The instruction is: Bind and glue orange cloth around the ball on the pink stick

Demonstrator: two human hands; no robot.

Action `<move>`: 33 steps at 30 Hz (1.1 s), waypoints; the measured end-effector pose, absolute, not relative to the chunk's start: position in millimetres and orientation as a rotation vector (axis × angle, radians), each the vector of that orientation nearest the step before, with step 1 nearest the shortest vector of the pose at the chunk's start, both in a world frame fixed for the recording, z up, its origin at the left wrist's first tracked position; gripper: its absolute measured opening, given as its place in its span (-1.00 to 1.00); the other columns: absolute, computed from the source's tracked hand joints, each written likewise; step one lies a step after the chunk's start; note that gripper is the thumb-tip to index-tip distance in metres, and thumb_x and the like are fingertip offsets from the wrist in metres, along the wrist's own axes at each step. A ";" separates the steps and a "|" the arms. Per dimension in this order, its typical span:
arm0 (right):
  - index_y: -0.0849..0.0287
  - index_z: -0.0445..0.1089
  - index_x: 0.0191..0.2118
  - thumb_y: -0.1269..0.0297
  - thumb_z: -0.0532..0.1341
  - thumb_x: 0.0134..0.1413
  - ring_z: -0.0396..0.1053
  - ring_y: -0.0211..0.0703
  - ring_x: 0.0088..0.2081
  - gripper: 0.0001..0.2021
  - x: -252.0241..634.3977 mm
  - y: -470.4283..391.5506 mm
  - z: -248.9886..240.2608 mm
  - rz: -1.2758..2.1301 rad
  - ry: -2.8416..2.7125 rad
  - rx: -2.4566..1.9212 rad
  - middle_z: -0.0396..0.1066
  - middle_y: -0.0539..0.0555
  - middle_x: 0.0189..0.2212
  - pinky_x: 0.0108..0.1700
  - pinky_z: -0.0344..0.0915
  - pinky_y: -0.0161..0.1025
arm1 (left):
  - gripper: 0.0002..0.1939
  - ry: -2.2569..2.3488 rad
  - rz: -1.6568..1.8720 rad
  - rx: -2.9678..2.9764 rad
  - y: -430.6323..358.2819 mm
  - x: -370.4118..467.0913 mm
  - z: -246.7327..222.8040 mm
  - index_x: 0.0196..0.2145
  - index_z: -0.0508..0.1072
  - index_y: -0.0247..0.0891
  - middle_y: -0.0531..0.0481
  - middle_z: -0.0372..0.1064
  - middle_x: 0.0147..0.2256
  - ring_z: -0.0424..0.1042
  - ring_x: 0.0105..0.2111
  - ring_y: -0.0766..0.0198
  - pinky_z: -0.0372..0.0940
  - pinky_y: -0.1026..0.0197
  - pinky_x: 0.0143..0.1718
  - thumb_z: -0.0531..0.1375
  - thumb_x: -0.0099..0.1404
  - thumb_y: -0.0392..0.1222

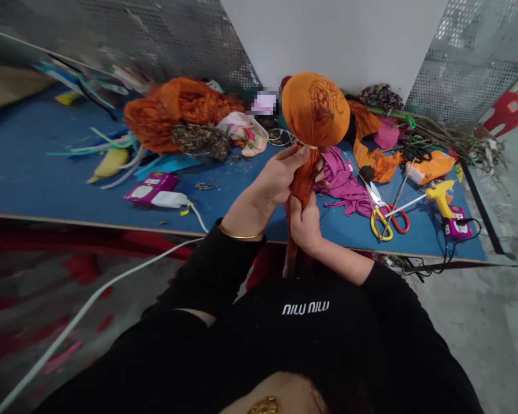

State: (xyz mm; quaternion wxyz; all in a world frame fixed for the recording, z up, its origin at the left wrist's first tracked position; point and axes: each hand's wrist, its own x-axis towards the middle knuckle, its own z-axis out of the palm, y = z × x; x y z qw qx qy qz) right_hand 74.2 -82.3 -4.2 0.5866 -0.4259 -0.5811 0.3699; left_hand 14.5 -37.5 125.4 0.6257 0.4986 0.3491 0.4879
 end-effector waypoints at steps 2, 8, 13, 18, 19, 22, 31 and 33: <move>0.08 0.23 0.10 -0.19 -0.03 0.43 0.53 -0.04 -0.10 -0.54 74.6 -83.4 -4.5 0.857 -1.315 -0.998 0.50 0.14 -0.19 -0.01 0.51 -0.07 | -0.74 0.789 1.148 1.173 -37.6 14.0 120.7 -0.22 0.43 -0.19 0.06 0.36 -0.39 0.34 -0.49 0.38 0.45 0.23 -0.32 0.19 0.48 0.05; 0.09 0.26 0.11 -0.21 -0.04 0.43 0.54 -0.04 -0.13 -0.51 73.1 -78.1 -2.8 0.895 -1.291 -1.014 0.51 0.13 -0.22 -0.03 0.51 -0.10 | -0.61 0.946 1.180 1.277 -31.2 21.9 111.5 -0.14 0.36 -0.15 0.03 0.36 -0.35 0.35 -0.48 0.36 0.32 0.25 -0.41 0.09 0.51 0.24; 0.11 0.33 0.05 -0.28 0.00 0.37 0.49 -0.11 -0.33 -0.46 96.5 -69.4 15.6 0.956 -1.466 -1.039 0.49 0.05 -0.34 -0.22 0.45 -0.15 | -0.51 1.045 1.248 1.443 -21.5 20.4 121.9 -0.09 0.33 -0.12 0.11 0.19 -0.38 0.19 -0.57 0.47 0.14 0.30 -0.45 0.01 0.52 0.37; 0.11 0.43 -0.23 -0.20 0.24 0.26 0.37 -0.26 -0.36 -0.58 160.1 -62.1 55.8 0.723 -1.478 -1.069 0.44 -0.05 -0.39 -0.21 0.36 -0.25 | -0.62 1.068 1.288 1.515 -4.3 7.6 149.2 -0.17 0.27 -0.15 0.17 0.11 -0.43 0.06 -0.62 0.54 0.02 0.30 -0.49 0.03 0.58 0.22; 0.11 0.41 -0.30 -0.18 0.23 0.27 0.29 -0.29 -0.42 -0.59 172.9 -58.3 63.1 0.627 -1.391 -1.093 0.37 -0.09 -0.46 -0.26 0.32 -0.27 | -0.67 1.044 1.272 1.509 -1.6 7.3 155.8 -0.20 0.25 -0.15 0.18 0.10 -0.44 0.02 -0.63 0.54 -0.02 0.30 -0.51 0.06 0.59 0.15; 0.09 0.34 -0.38 -0.16 0.23 0.28 0.22 -0.32 -0.50 -0.59 204.8 -39.9 78.6 0.469 -1.263 -1.088 0.25 -0.13 -0.55 -0.35 0.26 -0.27 | -0.79 0.946 1.164 1.498 2.4 15.7 174.8 -0.25 0.22 -0.13 0.18 0.10 -0.47 -0.03 -0.63 0.51 -0.09 0.26 -0.56 0.08 0.60 -0.09; 0.13 0.48 -0.21 0.10 0.25 0.22 0.35 -0.22 -0.39 -0.80 270.3 -50.5 61.3 0.417 -1.696 -1.580 0.46 -0.02 -0.41 -0.27 0.21 -0.24 | -0.90 1.034 0.881 2.092 20.6 79.7 192.4 -0.20 0.30 -0.22 0.05 0.35 -0.36 0.39 -0.31 0.29 0.16 0.21 -0.23 0.06 0.55 -0.29; 0.12 0.49 -0.17 0.11 0.25 0.24 0.40 -0.16 -0.34 -0.79 278.8 -75.7 48.5 0.322 -1.832 -1.784 0.51 0.03 -0.35 -0.29 0.17 -0.23 | -0.90 1.151 0.783 2.321 32.8 92.4 188.6 -0.08 0.37 -0.30 -0.14 0.50 -0.17 0.49 -0.09 0.12 0.21 0.16 -0.11 0.08 0.56 -0.26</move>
